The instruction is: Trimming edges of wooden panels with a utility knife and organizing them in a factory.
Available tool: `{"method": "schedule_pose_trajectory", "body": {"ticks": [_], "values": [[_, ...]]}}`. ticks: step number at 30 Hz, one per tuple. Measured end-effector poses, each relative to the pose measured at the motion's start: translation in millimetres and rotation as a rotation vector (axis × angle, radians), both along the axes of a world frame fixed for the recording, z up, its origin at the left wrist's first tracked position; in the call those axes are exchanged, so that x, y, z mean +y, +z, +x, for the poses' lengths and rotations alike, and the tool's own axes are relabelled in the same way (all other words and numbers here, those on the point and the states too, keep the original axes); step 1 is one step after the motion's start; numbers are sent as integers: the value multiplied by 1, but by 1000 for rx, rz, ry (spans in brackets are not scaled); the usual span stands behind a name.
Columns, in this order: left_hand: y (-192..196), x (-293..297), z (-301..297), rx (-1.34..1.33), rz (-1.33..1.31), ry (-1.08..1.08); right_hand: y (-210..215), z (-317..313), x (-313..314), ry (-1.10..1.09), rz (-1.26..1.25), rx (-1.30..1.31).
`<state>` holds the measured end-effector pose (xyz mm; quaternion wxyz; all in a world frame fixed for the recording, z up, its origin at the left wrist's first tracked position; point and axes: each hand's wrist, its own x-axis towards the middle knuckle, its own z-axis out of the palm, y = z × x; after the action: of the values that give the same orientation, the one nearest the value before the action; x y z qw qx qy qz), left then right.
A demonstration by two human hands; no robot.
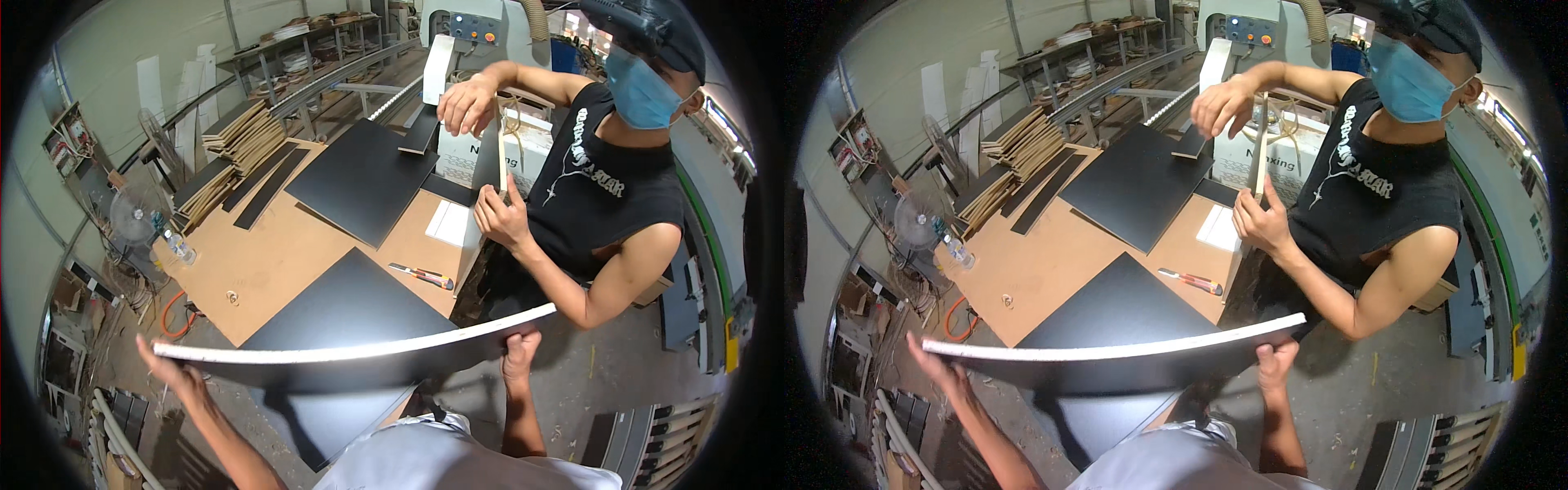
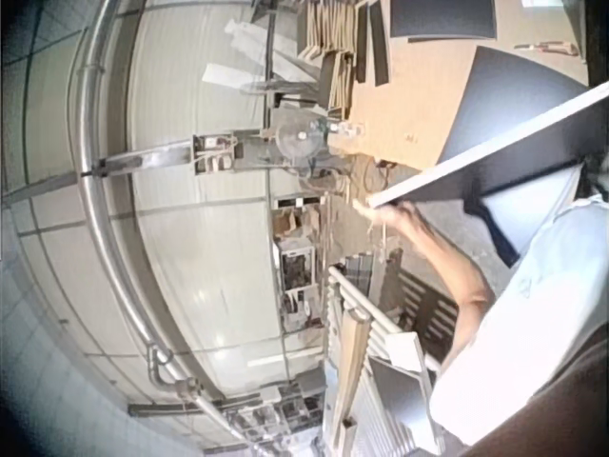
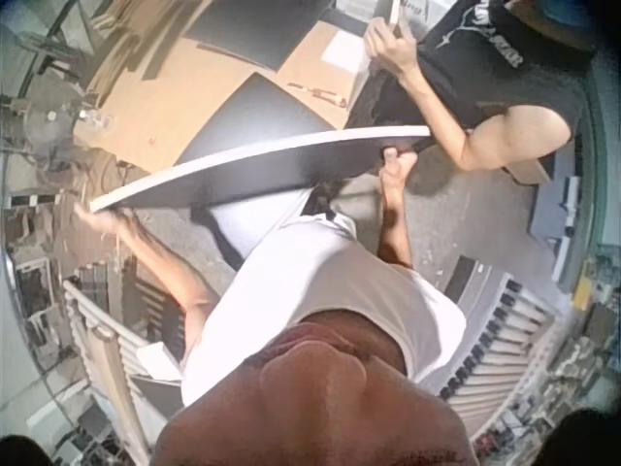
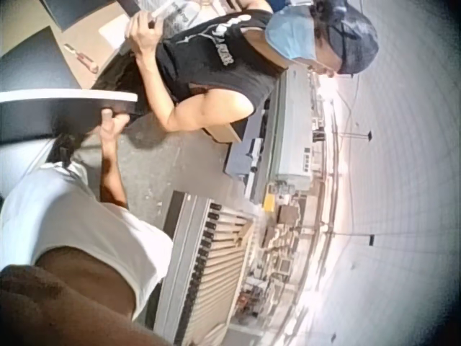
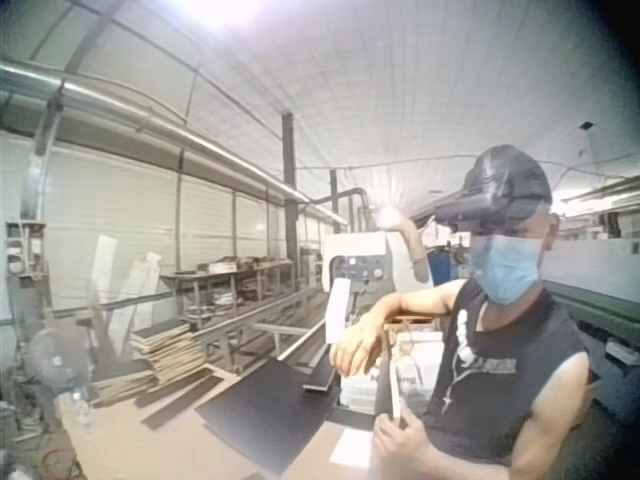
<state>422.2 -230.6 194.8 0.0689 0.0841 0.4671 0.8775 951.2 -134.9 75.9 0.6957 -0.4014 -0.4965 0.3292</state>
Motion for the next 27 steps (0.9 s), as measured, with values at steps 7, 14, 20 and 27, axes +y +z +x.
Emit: {"method": "schedule_pose_trajectory", "body": {"ticks": [7,14,20,27], "values": [[-7,161,-10,68,91,-387,22,2,-26,-233,-3,-119],[-5,300,-3,118,-1,-370,45,-30,-56,-337,-42,-317],[-21,376,-20,192,-77,-663,40,-58,-45,-263,126,-46],[-45,369,47,533,-230,-448,50,-46,-24,-357,369,-307]]}}
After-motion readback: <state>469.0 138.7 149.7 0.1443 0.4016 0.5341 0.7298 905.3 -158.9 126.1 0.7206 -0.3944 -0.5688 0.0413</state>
